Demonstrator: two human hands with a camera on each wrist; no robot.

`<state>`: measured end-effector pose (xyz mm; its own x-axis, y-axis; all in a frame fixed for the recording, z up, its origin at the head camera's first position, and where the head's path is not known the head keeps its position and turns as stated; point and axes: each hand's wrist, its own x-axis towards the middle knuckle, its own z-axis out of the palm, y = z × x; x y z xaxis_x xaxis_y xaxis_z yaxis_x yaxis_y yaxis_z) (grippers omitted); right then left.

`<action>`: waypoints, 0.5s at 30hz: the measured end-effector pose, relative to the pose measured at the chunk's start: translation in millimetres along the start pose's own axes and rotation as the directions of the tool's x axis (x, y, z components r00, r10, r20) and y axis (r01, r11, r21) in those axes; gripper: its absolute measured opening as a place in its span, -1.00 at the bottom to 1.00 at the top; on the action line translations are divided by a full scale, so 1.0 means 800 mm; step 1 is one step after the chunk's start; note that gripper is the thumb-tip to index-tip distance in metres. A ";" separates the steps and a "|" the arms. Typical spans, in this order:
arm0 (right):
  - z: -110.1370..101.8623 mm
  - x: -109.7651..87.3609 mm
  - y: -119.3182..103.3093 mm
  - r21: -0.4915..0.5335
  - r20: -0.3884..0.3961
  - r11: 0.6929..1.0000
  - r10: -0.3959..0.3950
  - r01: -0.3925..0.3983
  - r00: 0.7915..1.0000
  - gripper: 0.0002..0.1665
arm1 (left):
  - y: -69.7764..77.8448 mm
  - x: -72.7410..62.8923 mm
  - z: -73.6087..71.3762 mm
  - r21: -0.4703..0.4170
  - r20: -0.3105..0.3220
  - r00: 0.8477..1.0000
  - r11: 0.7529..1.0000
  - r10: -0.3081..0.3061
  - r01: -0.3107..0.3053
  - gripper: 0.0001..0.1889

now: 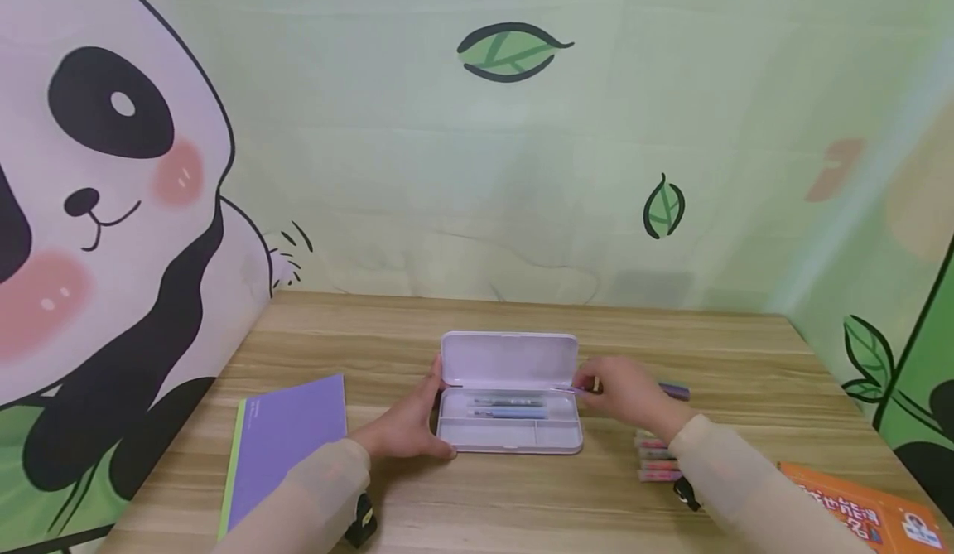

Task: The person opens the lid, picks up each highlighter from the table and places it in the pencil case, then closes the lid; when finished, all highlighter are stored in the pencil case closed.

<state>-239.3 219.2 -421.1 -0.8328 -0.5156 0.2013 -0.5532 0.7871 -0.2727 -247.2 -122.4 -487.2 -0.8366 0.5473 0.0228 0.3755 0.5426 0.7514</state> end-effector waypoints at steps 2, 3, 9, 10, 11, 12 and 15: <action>0.006 0.009 -0.008 -0.004 0.000 1.000 -0.017 0.017 1.000 -0.93 | 0.000 0.000 0.000 -0.010 0.003 1.000 1.000 0.002 -0.002 0.48; 0.009 0.013 -0.013 -0.001 0.003 1.000 -0.023 0.023 1.000 -0.93 | 0.001 0.000 0.000 -0.013 0.003 1.000 1.000 0.004 -0.004 0.48; 0.029 0.037 -0.043 0.057 0.063 0.998 -0.014 0.010 0.998 -0.94 | 0.001 -0.001 -0.001 -0.014 0.001 1.000 1.000 0.014 -0.014 0.48; 0.034 0.041 -0.047 0.059 0.072 0.998 -0.010 0.005 0.997 -0.95 | 0.000 -0.001 -0.001 -0.013 0.001 1.000 1.000 0.015 -0.015 0.48; 0.038 0.044 -0.051 0.060 0.080 0.998 -0.007 0.002 0.997 -0.95 | 0.000 -0.001 -0.001 -0.011 0.000 1.000 1.000 0.016 -0.016 0.48; 0.042 0.047 -0.054 0.057 0.083 0.998 -0.006 0.002 0.997 -0.95 | 0.000 -0.001 0.000 -0.007 0.000 1.000 1.000 0.016 -0.016 0.48; 0.052 0.054 -0.063 0.051 0.087 0.999 -0.013 0.008 0.996 -0.96 | -0.002 0.000 0.000 0.003 -0.001 1.000 1.000 0.019 -0.019 0.48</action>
<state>-248.1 142.7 -437.6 -0.8241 -0.5532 0.1222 -0.5604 0.7644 -0.3189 -247.6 -123.3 -488.0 -0.8297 0.5569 0.0375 0.3923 0.5340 0.7490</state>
